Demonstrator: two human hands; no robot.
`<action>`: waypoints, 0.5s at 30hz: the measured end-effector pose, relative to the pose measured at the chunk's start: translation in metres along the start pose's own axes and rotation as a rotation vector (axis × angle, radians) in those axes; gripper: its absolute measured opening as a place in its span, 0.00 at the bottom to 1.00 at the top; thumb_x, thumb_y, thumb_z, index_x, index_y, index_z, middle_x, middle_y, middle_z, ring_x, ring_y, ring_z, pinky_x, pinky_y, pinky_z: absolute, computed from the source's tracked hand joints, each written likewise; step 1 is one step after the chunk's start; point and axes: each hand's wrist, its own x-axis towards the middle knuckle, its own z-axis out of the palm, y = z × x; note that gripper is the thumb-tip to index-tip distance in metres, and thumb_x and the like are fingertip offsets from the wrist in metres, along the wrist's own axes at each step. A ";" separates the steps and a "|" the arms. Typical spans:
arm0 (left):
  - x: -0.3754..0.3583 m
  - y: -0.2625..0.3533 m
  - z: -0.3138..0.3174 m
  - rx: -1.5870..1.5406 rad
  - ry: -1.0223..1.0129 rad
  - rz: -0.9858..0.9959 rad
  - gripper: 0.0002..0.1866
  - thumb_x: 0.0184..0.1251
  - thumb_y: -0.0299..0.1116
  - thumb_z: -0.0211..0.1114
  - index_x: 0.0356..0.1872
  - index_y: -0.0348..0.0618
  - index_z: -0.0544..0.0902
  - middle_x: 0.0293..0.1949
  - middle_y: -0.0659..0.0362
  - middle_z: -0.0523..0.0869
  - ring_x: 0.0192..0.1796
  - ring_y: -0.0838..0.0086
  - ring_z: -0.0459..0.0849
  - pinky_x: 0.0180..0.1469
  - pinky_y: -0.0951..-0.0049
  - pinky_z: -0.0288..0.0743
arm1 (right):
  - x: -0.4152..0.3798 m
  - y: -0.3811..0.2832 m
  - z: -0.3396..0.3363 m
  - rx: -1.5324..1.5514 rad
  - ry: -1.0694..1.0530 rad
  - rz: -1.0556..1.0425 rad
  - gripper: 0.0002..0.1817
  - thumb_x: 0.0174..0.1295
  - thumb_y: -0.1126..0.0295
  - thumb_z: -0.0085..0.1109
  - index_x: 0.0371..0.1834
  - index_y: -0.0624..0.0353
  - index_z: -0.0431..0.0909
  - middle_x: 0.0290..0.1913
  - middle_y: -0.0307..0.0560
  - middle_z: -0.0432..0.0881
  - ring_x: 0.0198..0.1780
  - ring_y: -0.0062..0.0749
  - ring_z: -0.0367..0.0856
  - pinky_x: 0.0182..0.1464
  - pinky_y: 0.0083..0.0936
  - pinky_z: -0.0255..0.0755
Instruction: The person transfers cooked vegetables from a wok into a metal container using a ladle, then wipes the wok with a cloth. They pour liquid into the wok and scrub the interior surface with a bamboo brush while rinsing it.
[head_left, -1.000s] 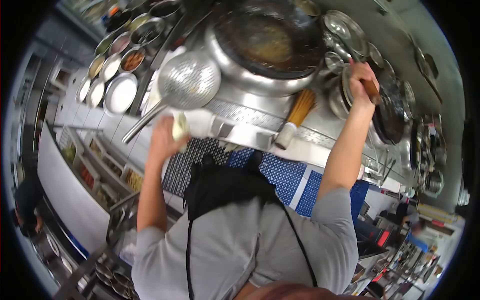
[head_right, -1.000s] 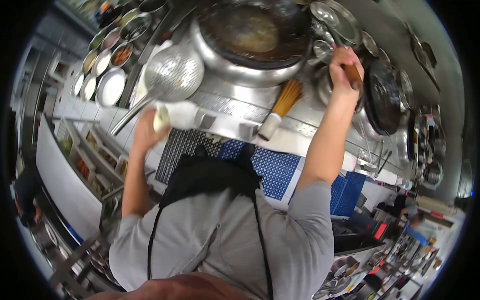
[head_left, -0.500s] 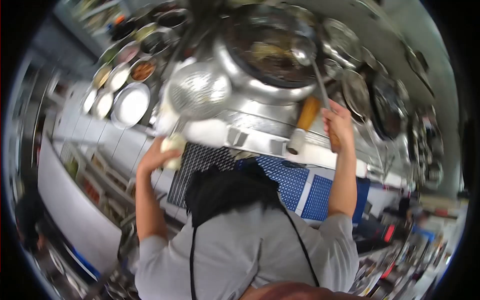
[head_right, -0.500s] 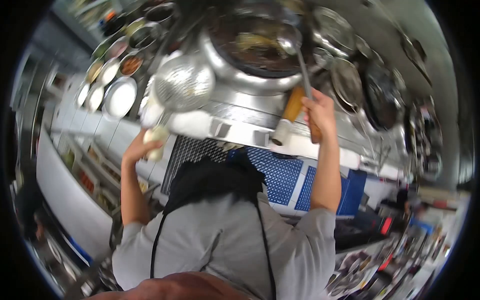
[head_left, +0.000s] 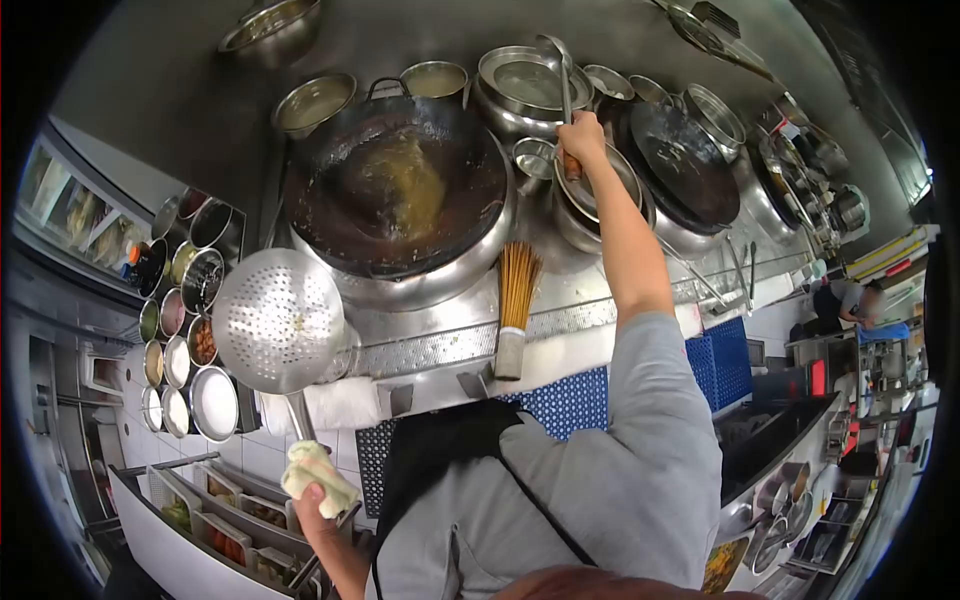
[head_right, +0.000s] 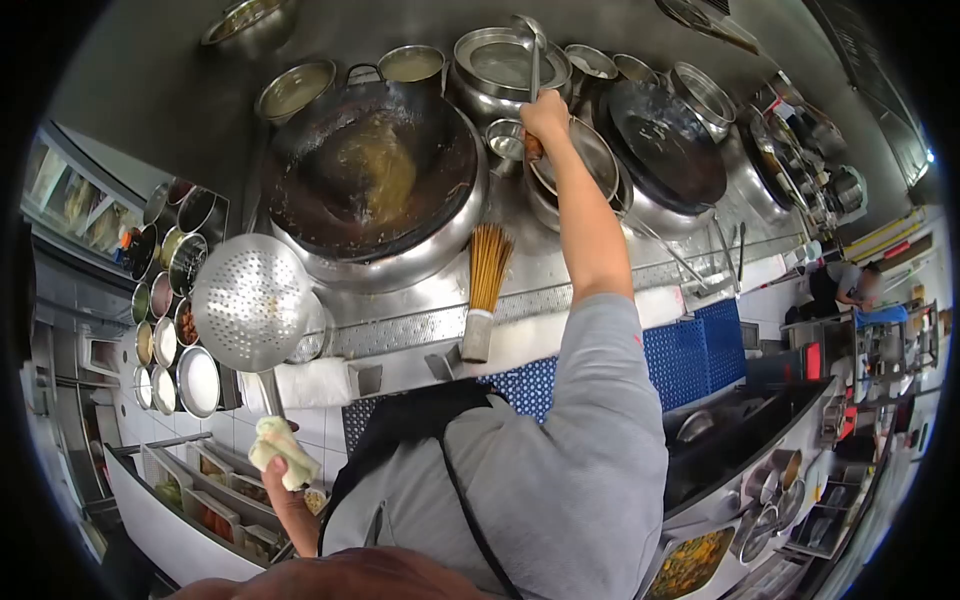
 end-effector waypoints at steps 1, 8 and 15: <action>0.001 0.014 0.016 0.021 0.006 0.031 0.47 0.44 0.50 0.78 0.65 0.34 0.70 0.51 0.52 0.82 0.46 0.67 0.84 0.47 0.70 0.81 | 0.018 0.009 0.012 0.008 0.013 0.020 0.13 0.49 0.69 0.58 0.33 0.66 0.84 0.35 0.69 0.86 0.49 0.60 0.85 0.52 0.45 0.77; 0.079 0.029 0.066 -0.030 -0.048 0.038 0.42 0.51 0.38 0.72 0.68 0.32 0.67 0.55 0.48 0.82 0.53 0.60 0.85 0.55 0.61 0.83 | 0.052 0.008 0.009 1.699 -0.420 0.663 0.08 0.61 0.75 0.59 0.24 0.62 0.74 0.22 0.43 0.78 0.19 0.29 0.75 0.22 0.21 0.75; 0.193 0.066 0.216 0.155 -0.384 0.086 0.25 0.61 0.41 0.70 0.56 0.36 0.80 0.42 0.56 0.87 0.38 0.73 0.87 0.30 0.73 0.81 | -0.034 -0.036 -0.031 2.052 -0.695 0.678 0.06 0.68 0.76 0.49 0.38 0.69 0.66 0.24 0.38 0.72 0.22 0.20 0.74 0.22 0.15 0.74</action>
